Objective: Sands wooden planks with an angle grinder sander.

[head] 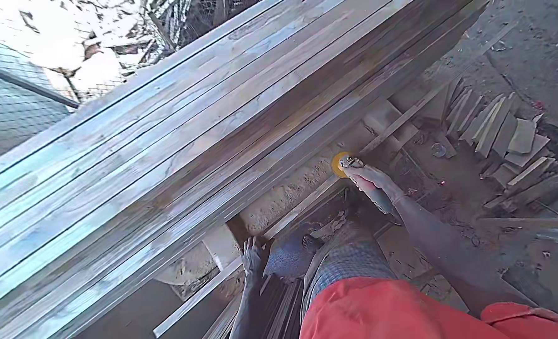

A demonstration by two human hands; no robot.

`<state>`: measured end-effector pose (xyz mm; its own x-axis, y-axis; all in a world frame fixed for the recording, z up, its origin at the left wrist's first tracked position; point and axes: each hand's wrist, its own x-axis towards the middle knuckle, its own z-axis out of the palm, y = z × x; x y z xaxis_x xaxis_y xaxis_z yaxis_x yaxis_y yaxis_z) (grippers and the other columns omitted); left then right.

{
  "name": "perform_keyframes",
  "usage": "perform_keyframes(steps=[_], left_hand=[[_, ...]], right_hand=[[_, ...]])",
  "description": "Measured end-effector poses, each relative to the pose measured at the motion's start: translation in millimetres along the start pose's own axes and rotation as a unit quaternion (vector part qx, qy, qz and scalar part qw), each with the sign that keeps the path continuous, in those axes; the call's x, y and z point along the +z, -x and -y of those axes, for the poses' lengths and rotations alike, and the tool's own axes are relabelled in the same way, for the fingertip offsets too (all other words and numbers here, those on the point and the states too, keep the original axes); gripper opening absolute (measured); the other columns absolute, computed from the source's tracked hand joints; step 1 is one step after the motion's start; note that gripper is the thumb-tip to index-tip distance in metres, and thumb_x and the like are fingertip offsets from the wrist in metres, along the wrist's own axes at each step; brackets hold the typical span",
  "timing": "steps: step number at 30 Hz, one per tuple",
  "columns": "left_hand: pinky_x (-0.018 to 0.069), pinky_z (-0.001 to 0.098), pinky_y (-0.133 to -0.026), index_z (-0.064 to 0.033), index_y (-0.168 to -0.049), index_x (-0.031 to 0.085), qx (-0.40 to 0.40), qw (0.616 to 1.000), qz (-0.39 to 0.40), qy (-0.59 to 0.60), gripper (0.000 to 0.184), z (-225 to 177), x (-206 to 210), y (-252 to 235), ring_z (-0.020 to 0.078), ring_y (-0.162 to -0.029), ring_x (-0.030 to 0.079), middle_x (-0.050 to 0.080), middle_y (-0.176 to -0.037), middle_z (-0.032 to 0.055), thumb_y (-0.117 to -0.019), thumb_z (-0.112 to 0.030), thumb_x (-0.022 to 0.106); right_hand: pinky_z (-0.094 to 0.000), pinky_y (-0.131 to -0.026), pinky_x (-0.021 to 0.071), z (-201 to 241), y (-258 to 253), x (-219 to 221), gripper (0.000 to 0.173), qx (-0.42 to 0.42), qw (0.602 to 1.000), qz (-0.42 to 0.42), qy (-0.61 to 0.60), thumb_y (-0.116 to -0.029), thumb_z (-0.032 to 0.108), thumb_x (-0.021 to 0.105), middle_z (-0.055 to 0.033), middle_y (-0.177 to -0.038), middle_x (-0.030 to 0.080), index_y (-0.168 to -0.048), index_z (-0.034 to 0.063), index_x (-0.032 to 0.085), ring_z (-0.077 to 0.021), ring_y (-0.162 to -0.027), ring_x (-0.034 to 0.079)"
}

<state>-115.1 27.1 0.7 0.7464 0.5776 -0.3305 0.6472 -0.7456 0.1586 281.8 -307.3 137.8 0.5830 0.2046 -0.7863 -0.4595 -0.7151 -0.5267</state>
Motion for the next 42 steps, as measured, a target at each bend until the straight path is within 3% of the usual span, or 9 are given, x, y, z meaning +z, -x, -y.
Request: perform_keyframes(steps=[4, 10, 19, 22, 24, 27, 35, 38, 42], left_hand=[[0.0407, 0.0635, -0.108, 0.0010, -0.131, 0.062, -0.058, 0.997, 0.005, -0.040, 0.081, 100, 6, 31, 0.0426, -0.130, 0.057, 0.062, -0.133, 0.0259, -0.0913, -0.069, 0.057], [0.0373, 0.0605, -0.113, 0.0028, -0.133, 0.057, -0.096, 0.992, 0.010, -0.077, 0.074, 98, 12, 34, 0.0418, -0.136, 0.051, 0.057, -0.140, 0.0264, -0.0967, -0.061, 0.054], [0.0370, 0.0601, -0.113, 0.0040, -0.131, 0.058, -0.117, 0.989, -0.005, -0.093, 0.067, 88, 7, 35, 0.0429, -0.134, 0.052, 0.057, -0.138, 0.0266, -0.0945, -0.052, 0.063], [0.0197, 0.0511, -0.126, -0.0019, -0.160, 0.028, -0.205, 0.932, 0.290, -0.072, 0.067, 35, -82, 28, 0.0344, -0.157, 0.021, 0.024, -0.169, 0.0181, -0.1084, -0.040, 0.048], [0.0363, 0.0565, -0.115, 0.0040, -0.134, 0.059, -0.142, 0.985, 0.030, -0.088, 0.064, 70, -11, 35, 0.0410, -0.137, 0.051, 0.057, -0.142, 0.0255, -0.0950, -0.047, 0.064], [0.0358, 0.0598, -0.115, 0.0055, -0.134, 0.055, -0.121, 0.989, 0.033, -0.080, 0.077, 63, 11, 22, 0.0447, -0.137, 0.049, 0.054, -0.142, 0.0298, -0.0930, -0.059, 0.063], [0.0315, 0.0640, -0.114, -0.0072, -0.141, 0.056, -0.034, 0.997, 0.055, 0.051, 0.070, -83, -5, -30, 0.0370, -0.140, 0.048, 0.058, -0.145, 0.0163, -0.0961, -0.061, 0.056], [0.0333, 0.0674, -0.112, -0.0048, -0.141, 0.056, -0.014, 0.997, 0.049, 0.055, 0.068, -36, -4, -24, 0.0386, -0.139, 0.049, 0.057, -0.144, 0.0185, -0.0975, -0.057, 0.058], [0.0327, 0.0667, -0.111, -0.0054, -0.138, 0.058, -0.044, 0.999, 0.014, 0.027, 0.060, 112, 7, 18, 0.0385, -0.135, 0.053, 0.058, -0.143, 0.0177, -0.0976, -0.050, 0.059]], right_hand=[[-0.0345, -0.062, 0.0549, -4, 14, 106, 0.065, -0.025, 0.991, 0.089, 0.099, -0.0774, 0.075, 0.072, -0.0007, -0.079, 0.066, -0.104, 0.0162, 0.070, -0.0114, -0.064, 0.062], [-0.0524, -0.085, 0.0548, 10, 28, 187, 0.091, -0.066, 0.970, 0.102, 0.208, -0.0678, 0.085, 0.069, -0.0102, -0.104, 0.070, -0.119, 0.0105, 0.066, -0.0232, -0.093, 0.069], [-0.0379, -0.063, 0.0589, -15, -2, -12, 0.069, 0.020, 0.988, -0.085, -0.127, -0.0793, 0.078, 0.068, -0.0047, -0.082, 0.068, -0.106, 0.0138, 0.070, -0.0174, -0.068, 0.067], [-0.0407, -0.063, 0.0586, -17, -36, -99, 0.064, 0.005, 0.962, -0.167, -0.218, -0.0907, 0.069, 0.061, -0.0077, -0.090, 0.066, -0.125, 0.0149, 0.063, -0.0204, -0.070, 0.065], [-0.0451, -0.068, 0.0604, -19, -54, -143, 0.070, 0.003, 0.947, -0.222, -0.233, -0.0899, 0.071, 0.060, -0.0107, -0.101, 0.068, -0.132, 0.0148, 0.060, -0.0237, -0.078, 0.069], [-0.0481, -0.074, 0.0600, -11, -54, -160, 0.074, 0.008, 0.948, -0.234, -0.214, -0.0884, 0.071, 0.061, -0.0120, -0.113, 0.068, -0.138, 0.0175, 0.058, -0.0258, -0.090, 0.069], [-0.0420, -0.065, 0.0595, 11, -10, 19, 0.068, 0.020, 0.994, -0.073, -0.074, -0.0855, 0.074, 0.063, -0.0058, -0.091, 0.068, -0.121, 0.0154, 0.066, -0.0200, -0.072, 0.067], [-0.0398, -0.064, 0.0604, 12, 10, 100, 0.070, 0.020, 0.998, -0.047, -0.026, -0.0820, 0.076, 0.066, -0.0062, -0.087, 0.070, -0.115, 0.0144, 0.068, -0.0198, -0.072, 0.070], [-0.0383, -0.064, 0.0594, 7, 44, 210, 0.063, 0.008, 1.000, -0.003, 0.007, -0.0852, 0.071, 0.067, -0.0050, -0.084, 0.069, -0.113, 0.0146, 0.069, -0.0181, -0.069, 0.068]])
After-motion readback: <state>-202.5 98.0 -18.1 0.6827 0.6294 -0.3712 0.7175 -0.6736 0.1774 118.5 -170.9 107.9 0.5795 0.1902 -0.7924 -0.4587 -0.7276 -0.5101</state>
